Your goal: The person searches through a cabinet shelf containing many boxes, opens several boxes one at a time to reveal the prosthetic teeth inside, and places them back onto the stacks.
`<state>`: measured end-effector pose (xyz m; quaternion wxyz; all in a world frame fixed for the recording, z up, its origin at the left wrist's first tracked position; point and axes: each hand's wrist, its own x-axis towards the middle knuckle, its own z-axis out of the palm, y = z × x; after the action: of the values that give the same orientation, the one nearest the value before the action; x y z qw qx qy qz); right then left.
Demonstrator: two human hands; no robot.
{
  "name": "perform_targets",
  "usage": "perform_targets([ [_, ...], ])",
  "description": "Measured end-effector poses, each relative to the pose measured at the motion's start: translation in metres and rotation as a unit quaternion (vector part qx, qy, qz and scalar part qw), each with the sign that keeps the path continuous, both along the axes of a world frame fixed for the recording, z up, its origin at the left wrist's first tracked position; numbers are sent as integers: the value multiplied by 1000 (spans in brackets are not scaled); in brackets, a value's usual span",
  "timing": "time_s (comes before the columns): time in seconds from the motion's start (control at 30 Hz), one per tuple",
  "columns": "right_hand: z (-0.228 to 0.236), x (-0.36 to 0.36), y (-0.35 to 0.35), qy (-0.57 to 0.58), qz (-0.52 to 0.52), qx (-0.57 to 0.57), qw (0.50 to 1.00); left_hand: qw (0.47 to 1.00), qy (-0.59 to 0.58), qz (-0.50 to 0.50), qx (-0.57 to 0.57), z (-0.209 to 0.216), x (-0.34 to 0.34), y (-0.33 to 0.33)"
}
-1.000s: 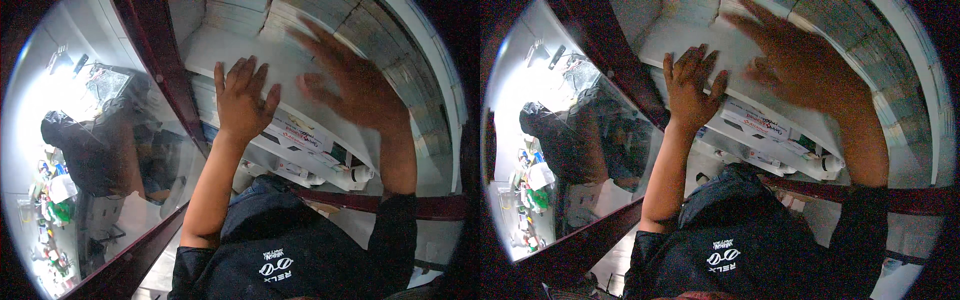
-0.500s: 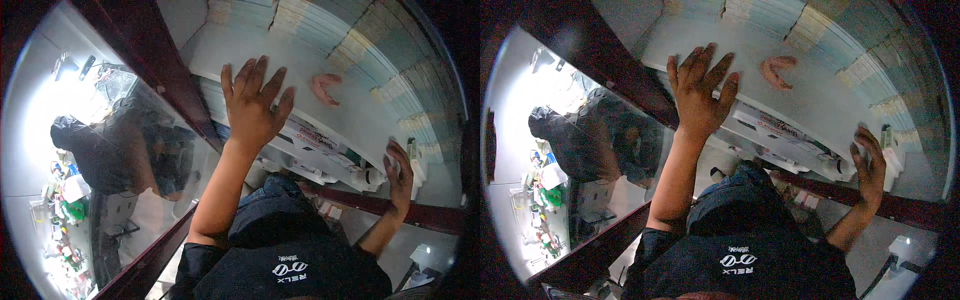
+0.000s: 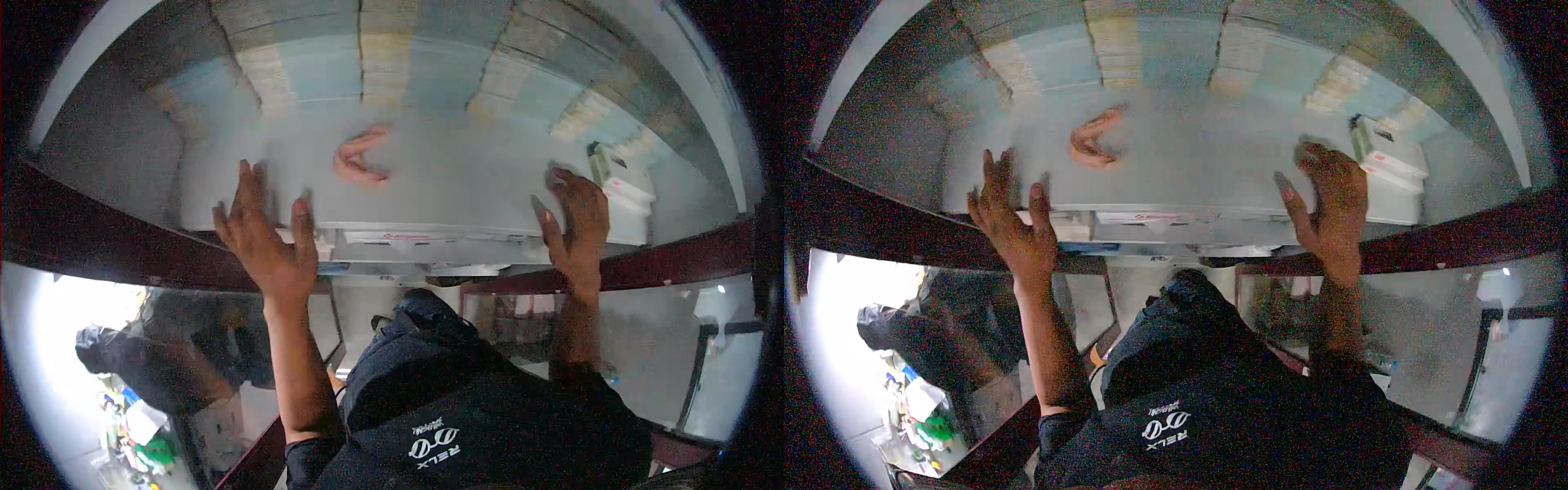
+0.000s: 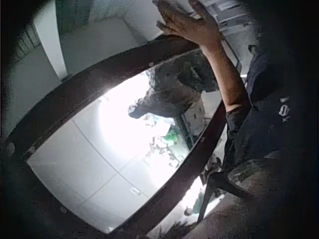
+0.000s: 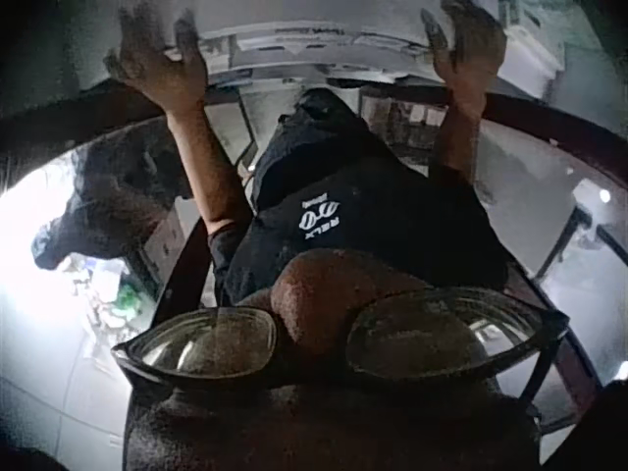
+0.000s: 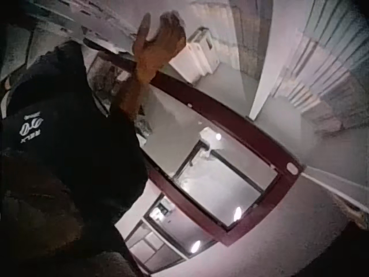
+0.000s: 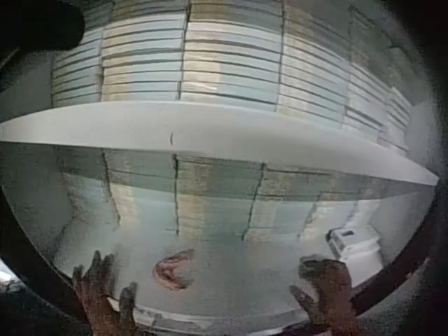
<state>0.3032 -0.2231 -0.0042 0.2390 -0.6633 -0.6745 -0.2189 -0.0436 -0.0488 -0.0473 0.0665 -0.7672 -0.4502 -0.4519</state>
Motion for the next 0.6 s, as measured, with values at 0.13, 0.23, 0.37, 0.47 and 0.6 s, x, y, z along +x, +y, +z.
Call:
perform_targets([
  [0.13, -7, 11, -15, 52, -76, 10, 996, 999, 28, 17, -36, 2, 11, 2],
  [0.23, -21, 21, -20, 119, -59, 45, 990, 1000, -4, 5, 26, -9, 13, 4],
  [0.37, -22, 16, -9, 162, -25, 78, 983, 999, -43, -19, 8, -6, 12, 3],
  [0.47, -22, 16, -1, 173, -11, 109, 979, 998, -57, -22, 25, -6, 9, 4],
  [0.6, -21, 18, 2, 142, -21, 116, 983, 994, -91, -22, 55, -13, 9, 7],
])
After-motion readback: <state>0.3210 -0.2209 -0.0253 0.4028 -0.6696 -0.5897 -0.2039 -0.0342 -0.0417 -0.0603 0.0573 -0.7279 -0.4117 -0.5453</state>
